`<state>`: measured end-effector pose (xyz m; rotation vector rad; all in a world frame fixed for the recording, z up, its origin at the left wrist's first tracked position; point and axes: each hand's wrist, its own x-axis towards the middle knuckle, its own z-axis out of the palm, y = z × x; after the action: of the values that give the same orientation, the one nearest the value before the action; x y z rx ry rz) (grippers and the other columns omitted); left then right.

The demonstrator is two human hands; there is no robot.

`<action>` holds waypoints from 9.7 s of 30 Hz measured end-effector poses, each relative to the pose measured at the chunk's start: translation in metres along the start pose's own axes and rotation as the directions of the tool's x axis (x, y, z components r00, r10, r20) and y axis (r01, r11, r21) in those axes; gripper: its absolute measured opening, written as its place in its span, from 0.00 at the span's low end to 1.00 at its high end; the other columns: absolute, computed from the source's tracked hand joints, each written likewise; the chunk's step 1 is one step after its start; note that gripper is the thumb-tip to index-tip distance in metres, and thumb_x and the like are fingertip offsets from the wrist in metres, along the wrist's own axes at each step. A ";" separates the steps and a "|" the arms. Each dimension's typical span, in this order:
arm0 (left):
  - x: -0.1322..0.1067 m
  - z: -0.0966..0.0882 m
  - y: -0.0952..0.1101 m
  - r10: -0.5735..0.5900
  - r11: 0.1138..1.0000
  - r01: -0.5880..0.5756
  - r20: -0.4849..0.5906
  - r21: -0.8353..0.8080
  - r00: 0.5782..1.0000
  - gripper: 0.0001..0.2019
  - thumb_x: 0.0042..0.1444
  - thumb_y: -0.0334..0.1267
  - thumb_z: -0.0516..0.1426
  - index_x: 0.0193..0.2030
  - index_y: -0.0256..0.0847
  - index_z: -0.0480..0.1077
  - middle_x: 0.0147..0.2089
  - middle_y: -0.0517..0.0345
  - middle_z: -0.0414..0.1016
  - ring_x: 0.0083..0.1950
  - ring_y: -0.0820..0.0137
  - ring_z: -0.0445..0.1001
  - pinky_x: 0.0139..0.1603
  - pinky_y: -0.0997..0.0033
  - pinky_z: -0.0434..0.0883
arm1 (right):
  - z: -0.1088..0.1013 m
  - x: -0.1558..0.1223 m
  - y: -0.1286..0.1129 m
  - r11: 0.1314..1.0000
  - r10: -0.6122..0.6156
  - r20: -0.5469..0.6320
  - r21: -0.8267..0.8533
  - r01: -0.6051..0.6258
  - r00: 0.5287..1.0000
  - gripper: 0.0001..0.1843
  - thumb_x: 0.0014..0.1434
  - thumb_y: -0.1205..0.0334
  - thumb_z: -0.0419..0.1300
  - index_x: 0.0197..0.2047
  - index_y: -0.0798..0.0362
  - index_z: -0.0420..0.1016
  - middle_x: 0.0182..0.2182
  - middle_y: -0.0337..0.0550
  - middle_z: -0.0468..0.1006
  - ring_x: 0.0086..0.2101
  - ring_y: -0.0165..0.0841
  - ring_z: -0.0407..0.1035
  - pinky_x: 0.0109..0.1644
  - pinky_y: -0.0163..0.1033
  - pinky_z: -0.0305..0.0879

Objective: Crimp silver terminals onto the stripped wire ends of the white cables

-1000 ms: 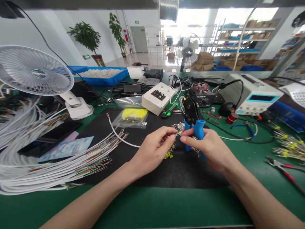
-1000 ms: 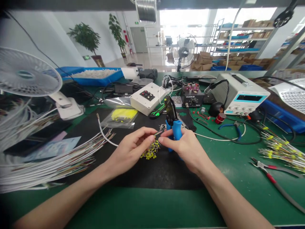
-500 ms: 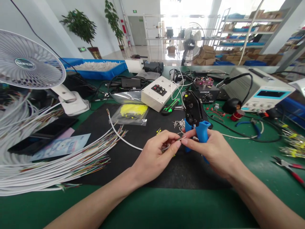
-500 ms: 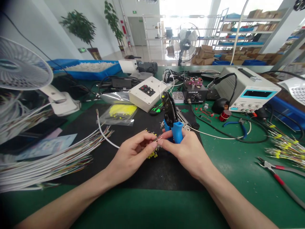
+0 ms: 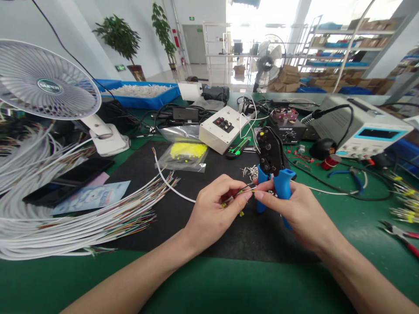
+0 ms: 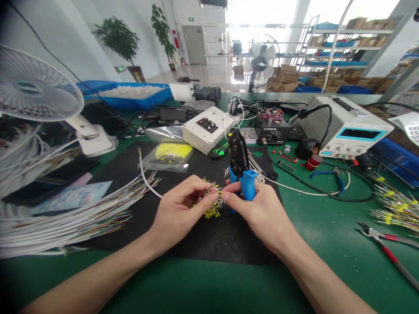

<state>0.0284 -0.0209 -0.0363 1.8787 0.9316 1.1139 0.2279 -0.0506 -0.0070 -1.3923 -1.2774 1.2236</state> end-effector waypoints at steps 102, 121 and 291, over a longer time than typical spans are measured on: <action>0.002 -0.021 0.017 -0.202 0.864 0.040 -0.272 -0.502 0.941 0.09 0.57 0.41 0.67 0.41 0.40 0.83 0.31 0.57 0.76 0.30 0.74 0.65 0.32 0.72 0.64 | 0.012 0.008 0.036 0.524 -0.533 0.039 -0.769 0.366 0.845 0.23 0.52 0.68 0.58 0.53 0.50 0.67 0.43 0.47 0.78 0.42 0.43 0.75 0.44 0.44 0.70; 0.005 -0.020 0.014 -0.158 0.887 -0.013 -0.330 -0.462 0.931 0.10 0.56 0.42 0.68 0.41 0.40 0.82 0.35 0.55 0.81 0.32 0.72 0.73 0.34 0.72 0.71 | 0.010 0.021 0.045 0.457 -0.567 0.018 -0.824 0.333 0.823 0.10 0.55 0.65 0.58 0.42 0.49 0.70 0.27 0.40 0.76 0.27 0.39 0.73 0.32 0.39 0.63; 0.031 0.002 0.034 -0.375 0.310 0.199 0.073 -0.930 0.924 0.08 0.58 0.26 0.65 0.43 0.38 0.77 0.40 0.59 0.80 0.39 0.75 0.77 0.46 0.77 0.75 | 0.028 -0.036 0.011 0.427 -0.154 0.736 0.651 -0.627 0.659 0.21 0.53 0.65 0.59 0.50 0.63 0.75 0.36 0.52 0.77 0.35 0.36 0.75 0.41 0.48 0.73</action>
<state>0.0486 -0.0102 0.0037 0.6151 0.4564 1.1863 0.2021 -0.0883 -0.0177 -0.2440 -0.5516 2.3776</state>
